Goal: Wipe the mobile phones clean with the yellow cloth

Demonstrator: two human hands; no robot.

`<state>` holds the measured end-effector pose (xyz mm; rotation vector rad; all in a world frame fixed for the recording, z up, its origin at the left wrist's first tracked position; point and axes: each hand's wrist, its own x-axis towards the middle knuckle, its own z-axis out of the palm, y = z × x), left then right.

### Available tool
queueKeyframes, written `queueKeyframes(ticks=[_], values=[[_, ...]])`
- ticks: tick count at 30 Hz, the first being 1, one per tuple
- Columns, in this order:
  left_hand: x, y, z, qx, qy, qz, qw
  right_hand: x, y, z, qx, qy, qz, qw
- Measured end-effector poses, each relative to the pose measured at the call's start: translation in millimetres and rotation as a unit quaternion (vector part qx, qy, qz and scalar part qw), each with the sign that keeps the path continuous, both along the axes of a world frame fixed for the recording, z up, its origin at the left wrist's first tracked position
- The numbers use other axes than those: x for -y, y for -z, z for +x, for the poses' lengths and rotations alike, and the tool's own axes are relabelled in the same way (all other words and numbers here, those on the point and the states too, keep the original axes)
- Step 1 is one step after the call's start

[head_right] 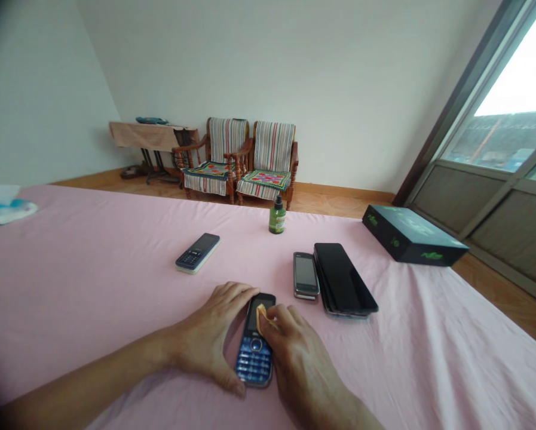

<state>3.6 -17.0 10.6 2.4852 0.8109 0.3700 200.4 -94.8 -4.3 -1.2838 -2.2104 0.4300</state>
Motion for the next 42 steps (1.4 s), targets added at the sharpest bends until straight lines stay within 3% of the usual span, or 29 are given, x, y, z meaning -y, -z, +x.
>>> queueKeyframes(ticks=[6,12,17,24,32,42], values=[[-1.2,3.3,-0.8,0.002,0.002,0.009,1.0,12.3,-0.5,6.5,0.006,-0.029,-0.011,0.999],[-1.0,6.3,-0.7,0.005,0.0,0.004,1.0,5.8,-13.0,14.8,0.004,-0.038,-0.005,0.999],[-1.2,3.1,1.2,0.001,0.001,-0.005,1.0,-2.9,-15.6,5.0,0.022,-0.05,0.008,0.998],[0.5,-2.9,2.3,0.022,0.009,-0.008,1.0,-8.8,-7.0,-15.6,-0.038,-0.088,-0.012,0.995],[-0.6,-0.2,1.5,0.025,0.008,0.001,1.0,-5.9,-10.7,3.8,-0.017,-0.028,-0.001,0.999],[-0.9,-3.1,2.6,0.034,0.009,-0.016,0.999,-5.8,-14.4,-16.9,-0.016,-0.064,0.002,0.998]])
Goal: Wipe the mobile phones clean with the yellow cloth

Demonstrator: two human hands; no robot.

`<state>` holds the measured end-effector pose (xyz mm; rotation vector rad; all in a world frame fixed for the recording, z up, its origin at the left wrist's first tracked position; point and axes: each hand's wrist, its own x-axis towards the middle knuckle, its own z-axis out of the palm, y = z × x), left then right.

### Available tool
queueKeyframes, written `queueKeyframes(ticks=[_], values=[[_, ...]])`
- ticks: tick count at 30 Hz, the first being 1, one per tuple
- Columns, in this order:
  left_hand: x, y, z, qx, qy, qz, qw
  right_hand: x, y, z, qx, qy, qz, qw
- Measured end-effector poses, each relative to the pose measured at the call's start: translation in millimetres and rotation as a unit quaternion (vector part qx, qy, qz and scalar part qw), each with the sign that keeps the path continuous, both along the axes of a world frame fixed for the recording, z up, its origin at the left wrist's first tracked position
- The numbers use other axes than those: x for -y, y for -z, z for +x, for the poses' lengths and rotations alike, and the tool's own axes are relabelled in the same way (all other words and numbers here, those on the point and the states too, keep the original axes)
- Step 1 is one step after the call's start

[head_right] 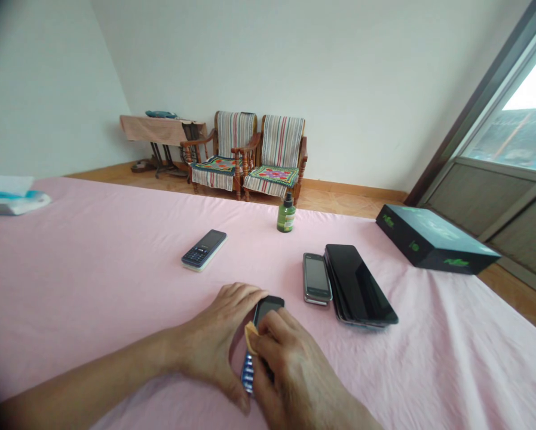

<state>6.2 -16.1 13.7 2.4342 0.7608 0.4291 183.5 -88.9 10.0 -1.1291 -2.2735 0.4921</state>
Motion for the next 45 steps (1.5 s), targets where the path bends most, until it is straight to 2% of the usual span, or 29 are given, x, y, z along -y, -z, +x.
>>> queueKeyframes(ticks=[8,12,17,26,34,39,45], values=[[2.6,10.9,-2.6,-0.023,-0.021,-0.005,1.0,-15.5,6.2,0.0,0.025,0.034,0.038,0.998],[3.0,20.5,-3.1,0.013,-0.029,-0.007,0.999,-30.5,8.6,0.8,0.038,0.053,0.053,0.996],[2.7,22.5,-2.8,0.037,-0.023,0.004,0.999,-43.4,10.1,2.7,0.053,0.063,0.054,0.995],[3.0,22.1,-3.2,0.025,-0.028,0.008,0.999,-27.0,0.4,0.6,0.054,0.028,0.022,0.998],[2.9,19.6,-2.5,0.038,-0.024,0.007,0.999,2.8,9.7,-4.1,0.039,0.003,0.013,0.999],[3.4,20.9,-2.0,0.047,-0.029,0.01,0.998,-7.1,7.2,-2.8,0.026,0.031,0.013,0.999],[4.9,22.1,-1.9,0.056,-0.033,0.007,0.998,-31.3,8.0,-7.8,0.072,0.083,0.026,0.994]])
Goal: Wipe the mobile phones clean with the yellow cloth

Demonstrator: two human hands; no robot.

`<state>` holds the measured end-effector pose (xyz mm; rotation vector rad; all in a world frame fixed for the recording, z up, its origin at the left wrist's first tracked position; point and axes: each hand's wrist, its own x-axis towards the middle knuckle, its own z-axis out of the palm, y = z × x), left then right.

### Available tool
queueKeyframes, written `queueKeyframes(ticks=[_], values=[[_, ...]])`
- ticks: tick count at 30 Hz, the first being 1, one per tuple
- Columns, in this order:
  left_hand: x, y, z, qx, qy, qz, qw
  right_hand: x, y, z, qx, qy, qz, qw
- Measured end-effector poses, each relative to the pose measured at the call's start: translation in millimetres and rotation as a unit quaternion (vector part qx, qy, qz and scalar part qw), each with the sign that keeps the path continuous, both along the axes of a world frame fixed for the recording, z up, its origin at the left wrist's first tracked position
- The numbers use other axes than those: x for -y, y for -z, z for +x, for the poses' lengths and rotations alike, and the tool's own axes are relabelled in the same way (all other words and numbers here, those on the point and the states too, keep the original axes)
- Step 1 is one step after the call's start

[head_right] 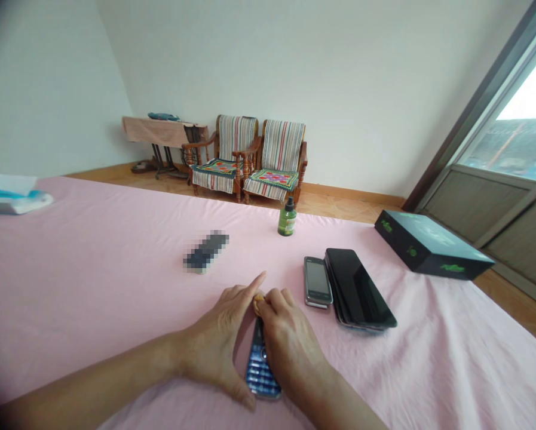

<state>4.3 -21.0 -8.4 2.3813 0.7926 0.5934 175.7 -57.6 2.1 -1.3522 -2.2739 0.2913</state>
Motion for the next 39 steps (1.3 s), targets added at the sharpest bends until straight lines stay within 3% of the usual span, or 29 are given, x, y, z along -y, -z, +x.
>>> queueKeyframes(ticks=[14,23,31,39], values=[[0.9,-2.9,-0.3,-0.022,-0.008,-0.008,1.0,1.1,-1.4,2.6,0.049,0.097,0.024,0.994],[1.4,0.2,1.6,-0.015,-0.008,0.011,1.0,-3.3,0.0,1.6,0.019,0.03,0.012,0.999],[1.7,-3.6,0.3,-0.021,-0.002,0.0,1.0,-0.4,0.1,8.3,0.04,0.103,0.021,0.994],[0.6,-8.1,2.3,-0.061,-0.013,-0.003,0.998,10.4,10.3,22.1,-0.033,0.08,0.003,0.996]])
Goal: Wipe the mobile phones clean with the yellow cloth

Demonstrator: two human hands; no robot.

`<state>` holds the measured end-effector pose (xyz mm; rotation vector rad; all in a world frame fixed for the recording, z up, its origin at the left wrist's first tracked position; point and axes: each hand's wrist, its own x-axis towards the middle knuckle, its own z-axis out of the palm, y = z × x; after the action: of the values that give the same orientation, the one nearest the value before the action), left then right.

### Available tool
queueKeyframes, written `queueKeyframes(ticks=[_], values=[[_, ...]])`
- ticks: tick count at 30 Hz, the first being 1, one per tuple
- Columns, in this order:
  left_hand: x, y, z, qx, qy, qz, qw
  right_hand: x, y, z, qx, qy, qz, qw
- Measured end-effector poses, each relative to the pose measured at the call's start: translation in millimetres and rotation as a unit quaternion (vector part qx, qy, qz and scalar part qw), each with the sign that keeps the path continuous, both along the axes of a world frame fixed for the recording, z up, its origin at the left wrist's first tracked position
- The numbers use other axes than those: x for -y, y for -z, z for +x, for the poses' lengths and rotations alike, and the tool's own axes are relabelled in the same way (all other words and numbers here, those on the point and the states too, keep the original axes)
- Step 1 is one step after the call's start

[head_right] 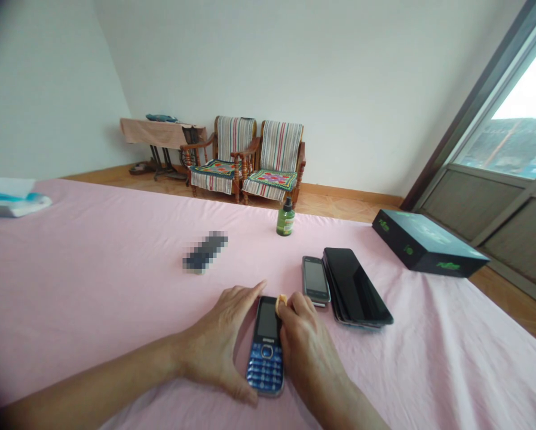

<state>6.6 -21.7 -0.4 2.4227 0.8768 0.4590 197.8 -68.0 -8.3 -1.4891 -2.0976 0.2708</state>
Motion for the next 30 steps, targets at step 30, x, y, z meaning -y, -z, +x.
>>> queueKeyframes(ticks=[30], values=[[0.6,8.4,-3.2,0.072,0.007,-0.004,0.997,-21.6,-10.2,-7.8,0.019,-0.067,0.028,0.997]])
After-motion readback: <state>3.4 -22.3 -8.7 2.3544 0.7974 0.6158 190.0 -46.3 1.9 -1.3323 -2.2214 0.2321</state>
